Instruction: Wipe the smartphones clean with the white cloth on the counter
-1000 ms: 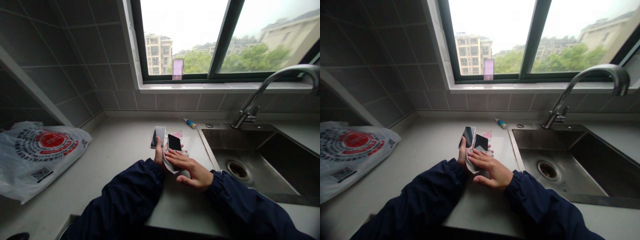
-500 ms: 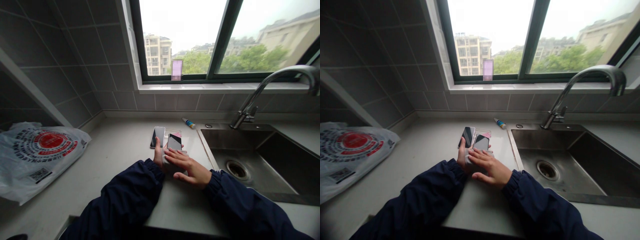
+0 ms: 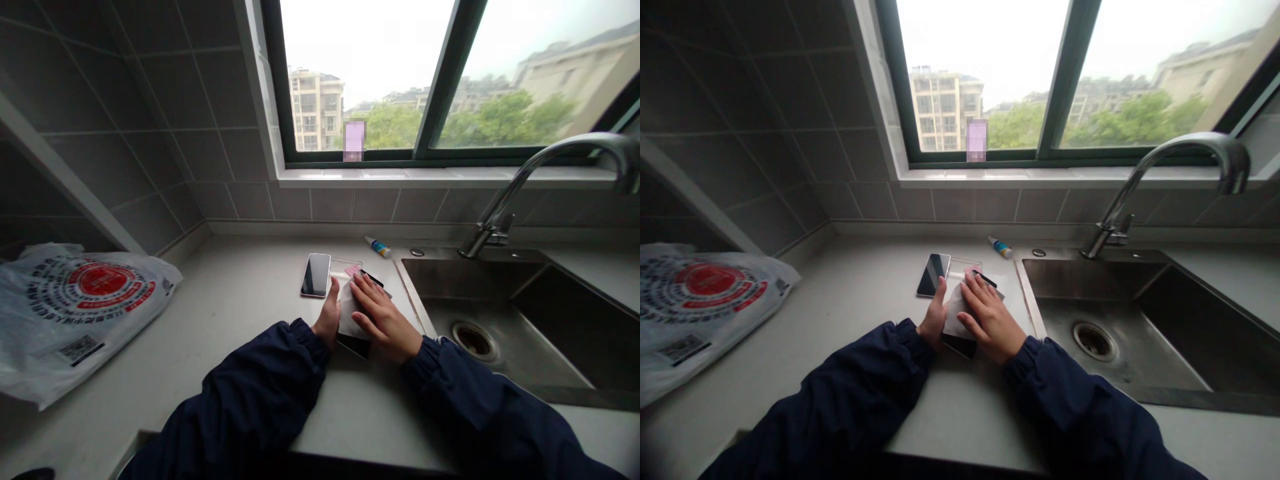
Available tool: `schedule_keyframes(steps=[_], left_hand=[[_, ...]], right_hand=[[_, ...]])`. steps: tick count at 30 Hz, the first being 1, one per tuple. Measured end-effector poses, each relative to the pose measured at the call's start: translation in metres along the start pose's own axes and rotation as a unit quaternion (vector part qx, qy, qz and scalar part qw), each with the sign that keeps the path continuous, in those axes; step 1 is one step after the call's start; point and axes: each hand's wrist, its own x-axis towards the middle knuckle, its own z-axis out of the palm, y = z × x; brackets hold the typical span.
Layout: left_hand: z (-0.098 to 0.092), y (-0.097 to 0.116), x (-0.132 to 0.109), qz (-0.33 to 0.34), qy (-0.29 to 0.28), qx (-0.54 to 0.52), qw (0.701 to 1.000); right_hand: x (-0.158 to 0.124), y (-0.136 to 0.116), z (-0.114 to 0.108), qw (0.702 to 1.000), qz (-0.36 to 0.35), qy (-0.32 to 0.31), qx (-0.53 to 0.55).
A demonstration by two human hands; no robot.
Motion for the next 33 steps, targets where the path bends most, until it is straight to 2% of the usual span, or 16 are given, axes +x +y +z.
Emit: schedule_keyframes(steps=[5,9,13,19,24,33], left_hand=[[-0.005,-0.010,0.004,0.059,-0.030,0.079,0.995],[-0.013,-0.013,0.006,0.037,-0.061,0.098,0.993],[-0.018,-0.013,0.005,0.031,-0.060,0.103,0.992],[-0.020,-0.014,0.004,0.032,-0.029,0.108,0.993],[-0.013,-0.011,0.007,0.079,-0.027,0.087,0.993],[-0.008,-0.001,0.006,0.050,0.040,-0.040,0.997]], right_hand=[[0.000,0.005,0.004,0.998,0.024,0.055,-0.031],[0.000,0.006,0.004,0.996,0.039,0.073,-0.043],[0.000,0.007,0.003,0.996,0.044,0.068,-0.043],[0.000,0.007,0.004,0.997,0.041,0.059,-0.031],[0.000,0.004,0.002,1.000,0.012,0.016,-0.007],[0.000,-0.013,-0.007,0.992,-0.031,-0.112,0.044]])
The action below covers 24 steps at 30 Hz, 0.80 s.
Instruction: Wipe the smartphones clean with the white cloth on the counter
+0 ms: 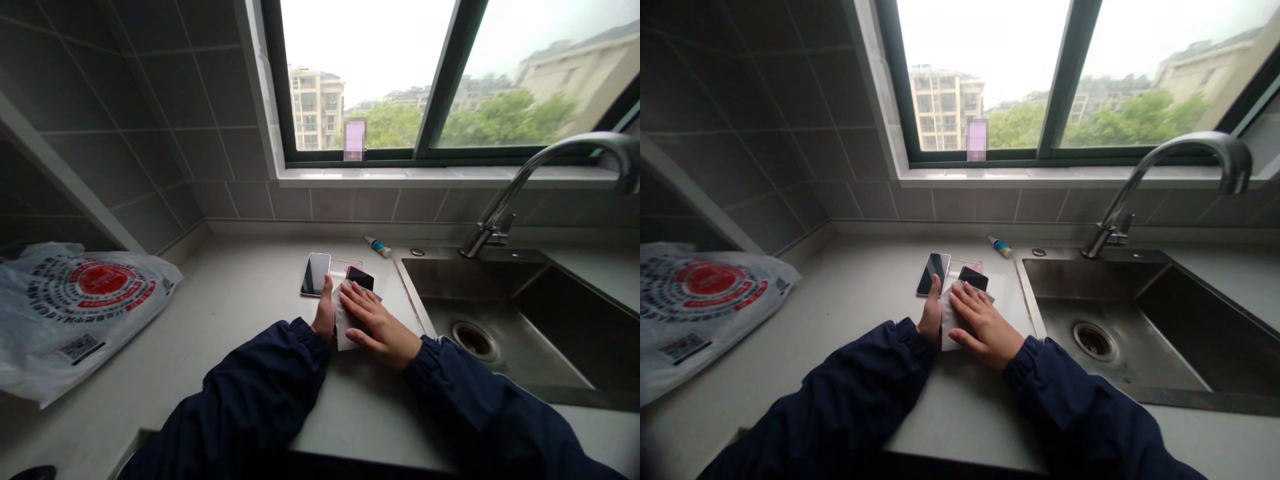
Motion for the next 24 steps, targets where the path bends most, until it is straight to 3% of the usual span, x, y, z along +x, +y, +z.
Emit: schedule_keyframes(steps=[7,11,18,24], left_hand=[[-0.002,0.005,0.002,0.048,0.052,0.017,0.997],[-0.001,0.006,0.002,0.043,0.030,0.018,0.998],[-0.001,0.001,-0.003,0.011,-0.029,0.063,0.998],[0.004,-0.005,-0.005,0.039,-0.065,0.084,0.994]], right_hand=[[0.000,-0.007,-0.001,0.998,-0.025,-0.049,0.002],[0.000,-0.003,0.002,1.000,-0.010,0.001,-0.018],[-0.001,0.019,0.010,0.987,0.082,0.122,-0.060],[-0.001,0.026,0.012,0.976,0.095,0.185,-0.066]])
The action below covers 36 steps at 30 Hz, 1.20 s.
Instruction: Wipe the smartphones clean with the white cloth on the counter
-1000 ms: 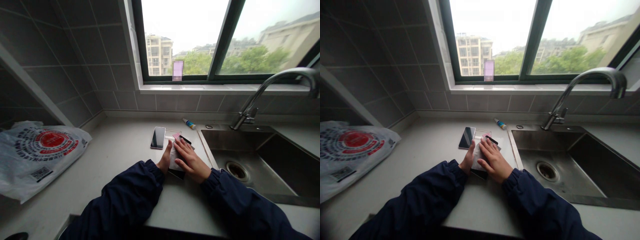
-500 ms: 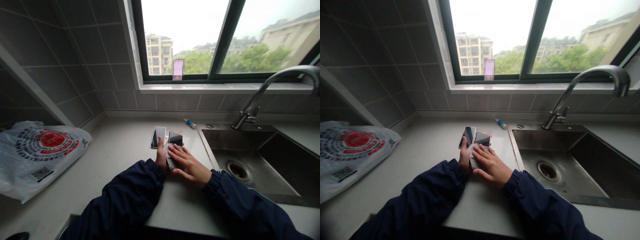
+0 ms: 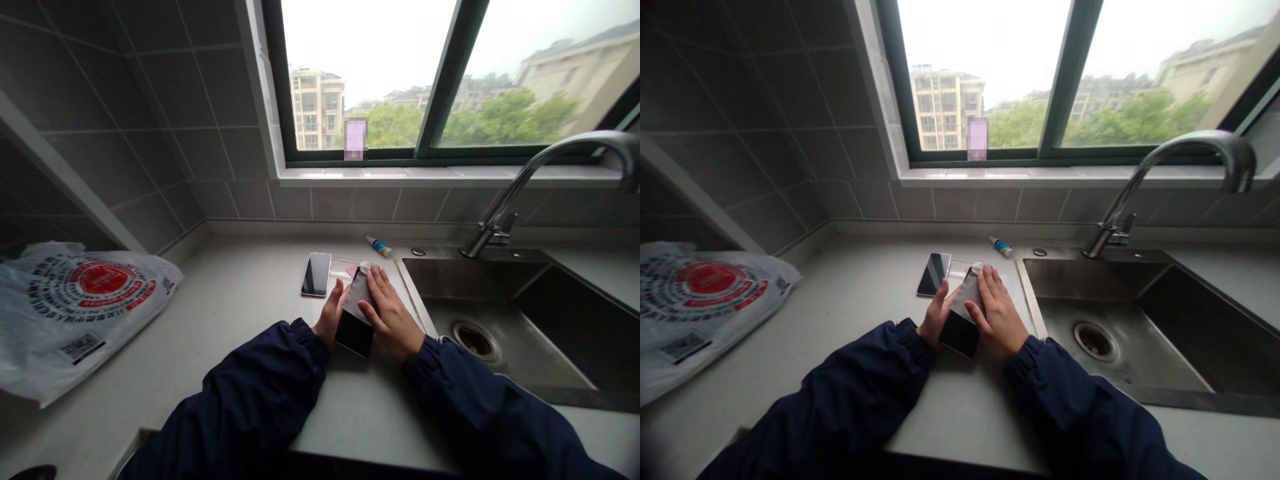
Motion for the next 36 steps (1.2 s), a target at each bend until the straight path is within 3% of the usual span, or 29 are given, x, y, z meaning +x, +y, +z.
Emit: schedule_keyframes(steps=[7,13,22,30,36], left_hand=[[0.000,-0.001,0.004,0.054,0.066,0.014,0.996],[-0.001,0.009,0.006,0.014,0.074,-0.015,0.997],[-0.003,0.019,0.006,0.052,0.178,0.001,0.983],[-0.007,0.020,0.010,0.075,0.160,-0.007,0.984],[-0.004,0.018,0.008,0.031,0.122,-0.009,0.992]], right_hand=[[-0.002,0.002,0.006,0.998,-0.022,-0.053,0.017],[0.001,-0.005,-0.003,0.993,-0.029,-0.095,0.056],[0.001,-0.020,-0.014,0.977,-0.128,-0.114,0.128],[0.000,-0.032,-0.016,0.980,-0.136,-0.019,0.143],[0.001,-0.032,-0.014,0.983,-0.143,-0.015,0.111]])
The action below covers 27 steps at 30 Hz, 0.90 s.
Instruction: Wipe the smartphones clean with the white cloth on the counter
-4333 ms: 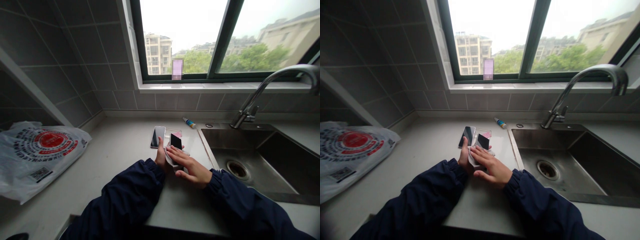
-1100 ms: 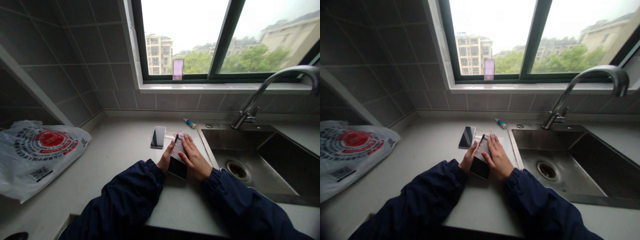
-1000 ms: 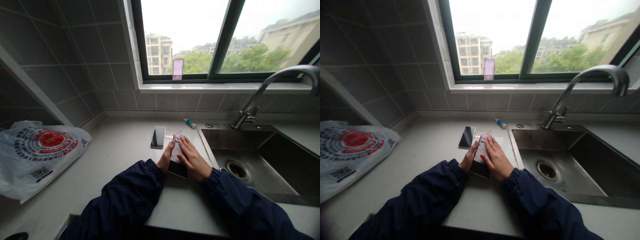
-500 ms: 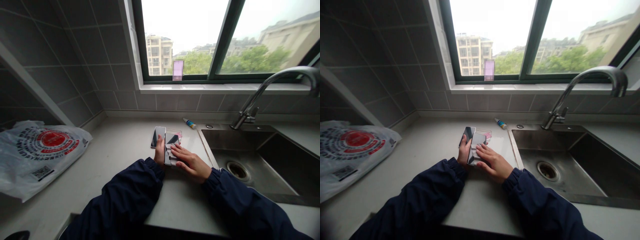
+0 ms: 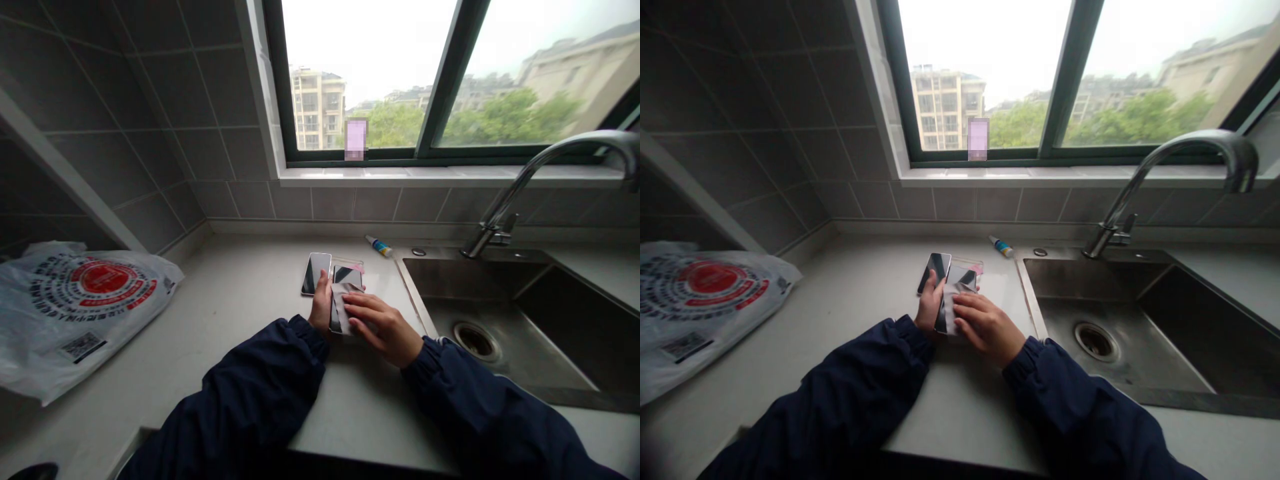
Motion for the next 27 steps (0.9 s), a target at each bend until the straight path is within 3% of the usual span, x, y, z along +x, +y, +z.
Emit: schedule_keyframes(steps=[7,14,19,27], left_hand=[[0.000,-0.009,-0.005,-0.073,-0.055,-0.008,0.996],[0.001,-0.012,-0.009,-0.085,-0.100,0.000,0.991],[0.003,-0.010,-0.011,-0.058,-0.124,0.028,0.990],[-0.007,-0.012,-0.004,-0.030,-0.114,0.030,0.993]], right_hand=[[-0.002,0.011,0.003,0.999,0.041,-0.004,-0.031],[-0.003,0.017,0.002,0.997,0.059,0.013,-0.058],[-0.003,0.018,0.000,0.995,0.073,0.023,-0.069],[-0.006,0.023,0.003,0.991,0.069,-0.083,-0.075]])
